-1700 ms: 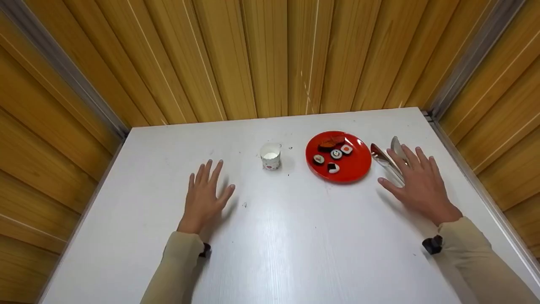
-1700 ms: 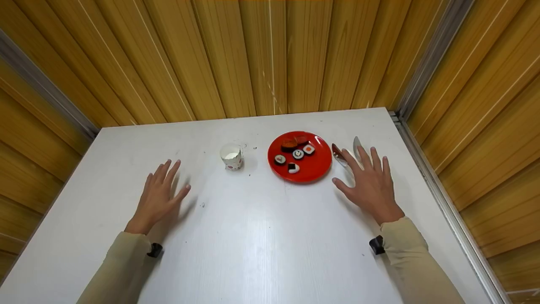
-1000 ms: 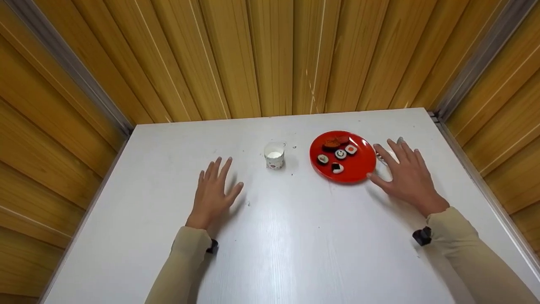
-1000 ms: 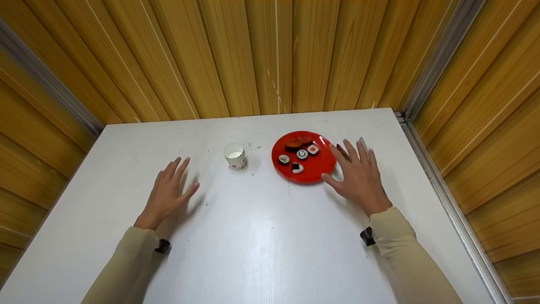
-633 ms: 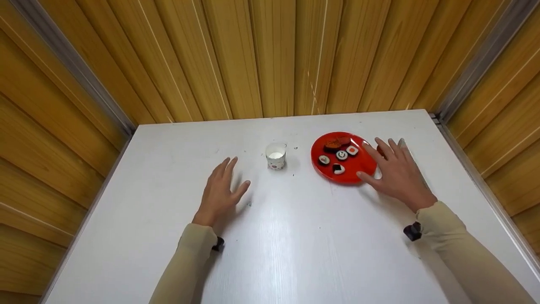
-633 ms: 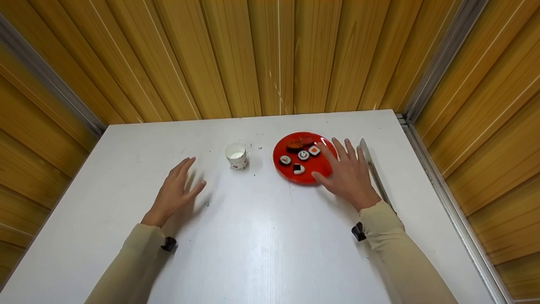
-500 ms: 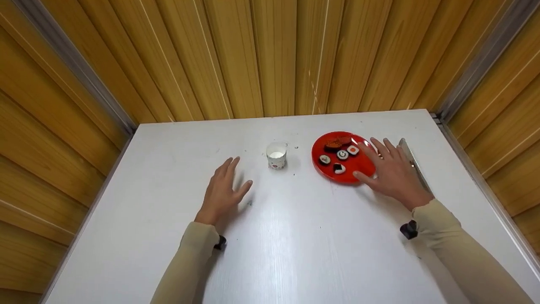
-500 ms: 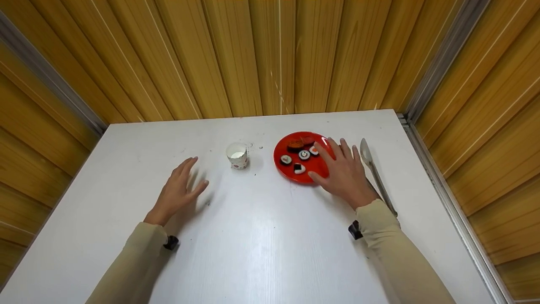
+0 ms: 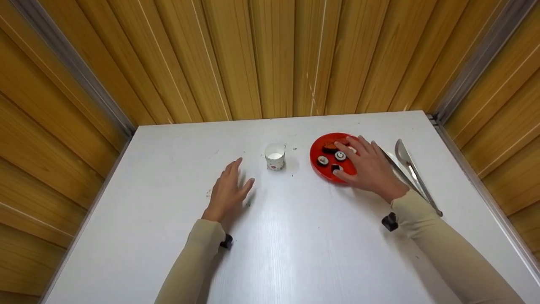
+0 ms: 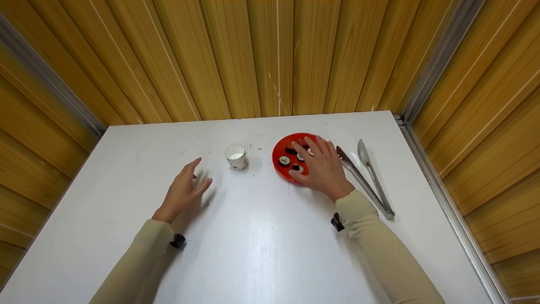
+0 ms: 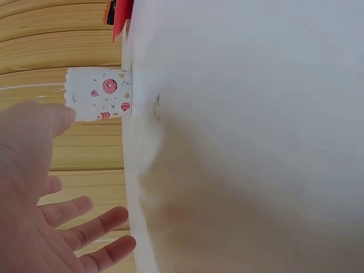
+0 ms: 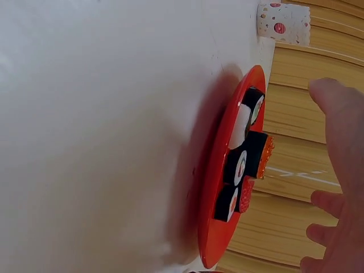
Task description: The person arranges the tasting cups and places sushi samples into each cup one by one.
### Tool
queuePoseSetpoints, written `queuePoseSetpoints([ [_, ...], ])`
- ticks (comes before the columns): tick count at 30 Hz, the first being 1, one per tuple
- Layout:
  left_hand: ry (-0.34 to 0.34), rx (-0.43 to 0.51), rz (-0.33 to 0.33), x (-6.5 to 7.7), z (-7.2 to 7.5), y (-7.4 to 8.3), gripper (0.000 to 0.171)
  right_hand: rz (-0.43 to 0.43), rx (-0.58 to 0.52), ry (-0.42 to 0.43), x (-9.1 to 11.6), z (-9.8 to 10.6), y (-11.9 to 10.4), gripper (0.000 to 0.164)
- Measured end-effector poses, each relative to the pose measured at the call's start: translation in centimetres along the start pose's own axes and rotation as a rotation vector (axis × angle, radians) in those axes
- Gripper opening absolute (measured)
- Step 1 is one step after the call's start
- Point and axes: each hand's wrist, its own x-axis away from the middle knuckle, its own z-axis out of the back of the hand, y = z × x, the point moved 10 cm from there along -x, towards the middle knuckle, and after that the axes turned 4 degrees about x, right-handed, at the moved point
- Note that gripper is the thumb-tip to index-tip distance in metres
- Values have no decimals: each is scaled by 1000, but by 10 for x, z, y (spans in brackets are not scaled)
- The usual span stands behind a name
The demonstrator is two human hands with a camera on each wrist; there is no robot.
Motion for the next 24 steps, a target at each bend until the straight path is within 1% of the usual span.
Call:
queuePoseSetpoints([
  [3,-6,33,22,-2,-3,-1,73,22,-12,-9,-8,-1,-9,77],
  [7,-23,116,76,-5,-8,-4,73,58,-22,-5,-17,0,-21,76],
  [9,-29,156,97,-6,-10,-4,72,72,-25,-19,-21,-1,-26,77],
  [15,-35,249,84,-11,-13,-1,69,102,-79,-82,-31,-6,-38,79],
  [20,-50,313,101,-15,-17,-1,66,129,-112,-87,-37,-8,-48,75],
  [24,-41,342,115,-18,-20,2,65,142,-127,-91,-44,-8,-56,71],
])
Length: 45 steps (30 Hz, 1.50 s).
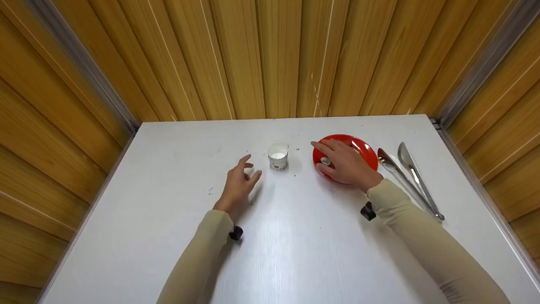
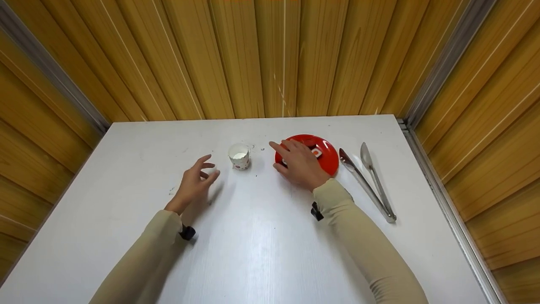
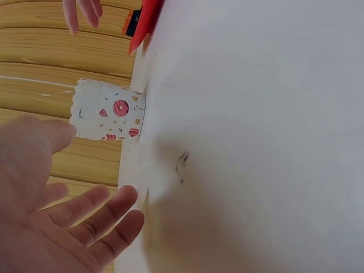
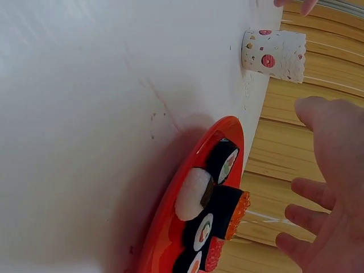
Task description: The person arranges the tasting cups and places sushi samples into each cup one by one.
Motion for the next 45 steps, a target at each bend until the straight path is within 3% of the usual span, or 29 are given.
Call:
queuePoseSetpoints([
  [7,9,41,14,-9,-11,5,67,-18,-13,-35,-15,-4,-7,68],
  [18,-59,67,22,-24,-35,19,72,-17,-31,-53,-27,-11,-17,66],
  [30,-97,203,102,-35,-52,15,77,14,-18,-46,-36,-15,-30,61],
  [39,-69,189,130,-44,-51,14,76,57,-8,-34,-46,-19,-40,55],
  [45,-72,231,169,-46,-53,11,75,83,2,-22,-50,-21,-47,48],
])
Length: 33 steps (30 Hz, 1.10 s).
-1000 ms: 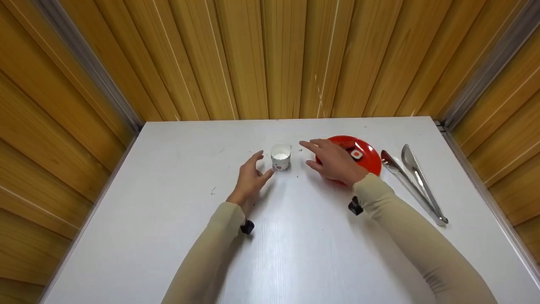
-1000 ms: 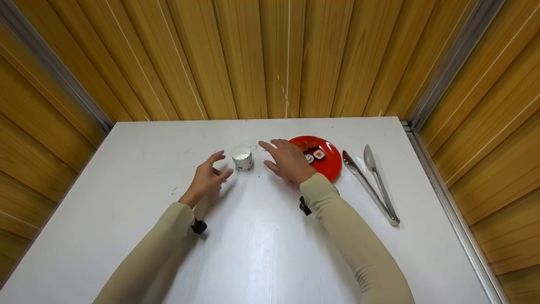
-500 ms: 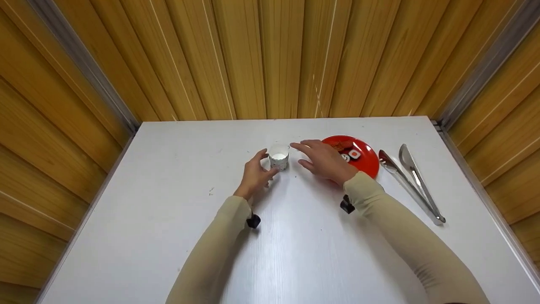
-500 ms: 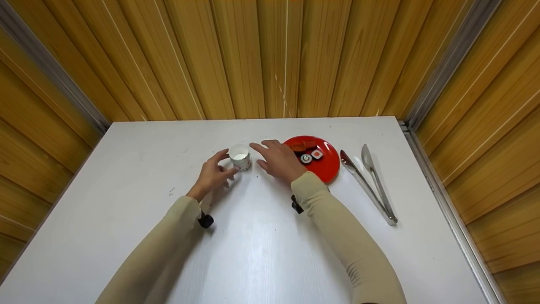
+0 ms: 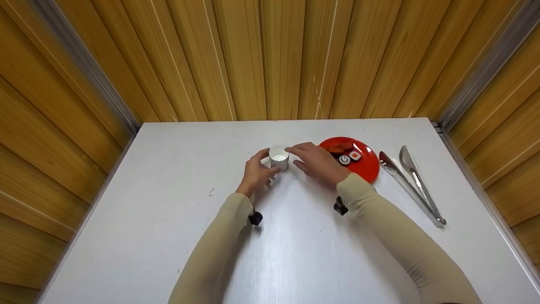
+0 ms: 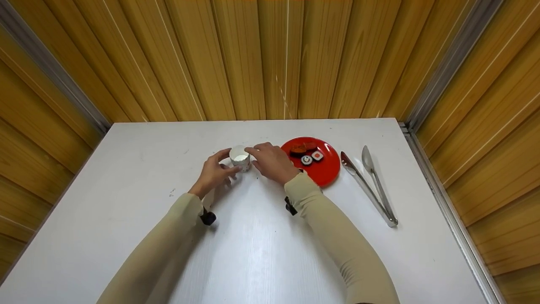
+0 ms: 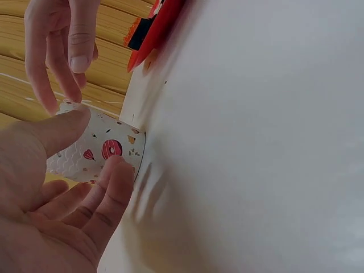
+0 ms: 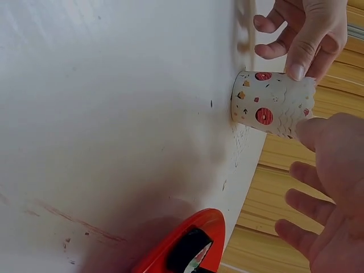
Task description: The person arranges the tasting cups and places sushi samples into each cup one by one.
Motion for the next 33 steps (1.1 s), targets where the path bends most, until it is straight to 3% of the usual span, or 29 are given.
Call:
queuePoseSetpoints([
  [6,23,-44,-34,-4,-1,4,67,50,15,54,-3,3,-7,42],
  [16,35,-13,-70,-8,-3,3,62,75,50,78,-8,6,-13,29],
  [22,38,-30,-88,-10,-5,5,60,118,71,142,-10,11,-16,19],
  [33,45,-35,-98,-10,-6,7,58,109,113,167,-14,11,-16,15],
])
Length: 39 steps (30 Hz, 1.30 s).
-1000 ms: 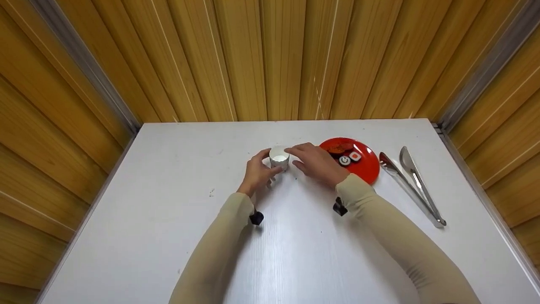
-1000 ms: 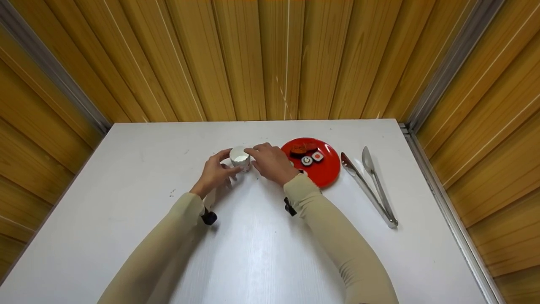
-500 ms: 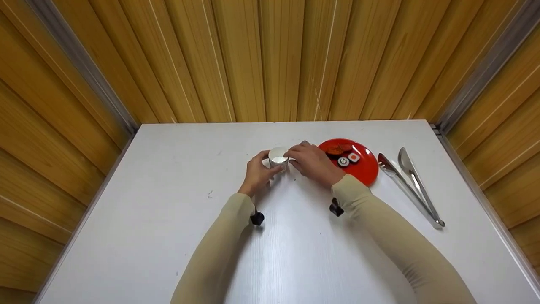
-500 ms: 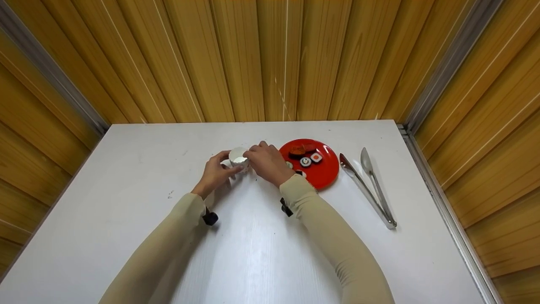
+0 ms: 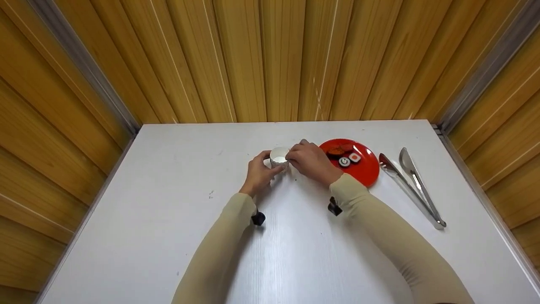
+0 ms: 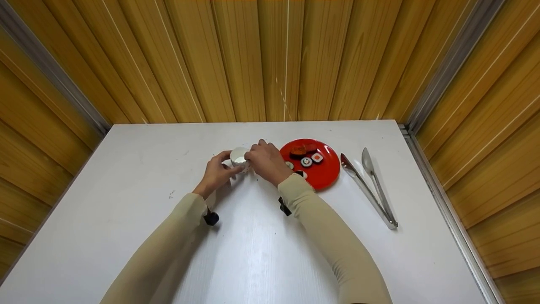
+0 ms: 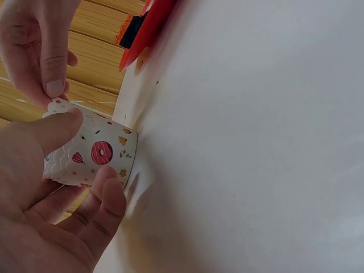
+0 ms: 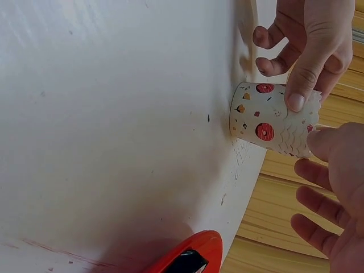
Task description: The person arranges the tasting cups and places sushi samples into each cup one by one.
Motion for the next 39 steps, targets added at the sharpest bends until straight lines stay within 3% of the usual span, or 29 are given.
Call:
queuePoseSetpoints([
  [13,1,-30,-19,1,1,3,57,16,15,57,1,4,-2,14],
  [26,-3,-26,26,2,1,-2,56,-34,31,30,-2,12,0,16],
  [39,9,-67,-15,3,8,-2,54,73,14,225,-1,39,-10,10],
])
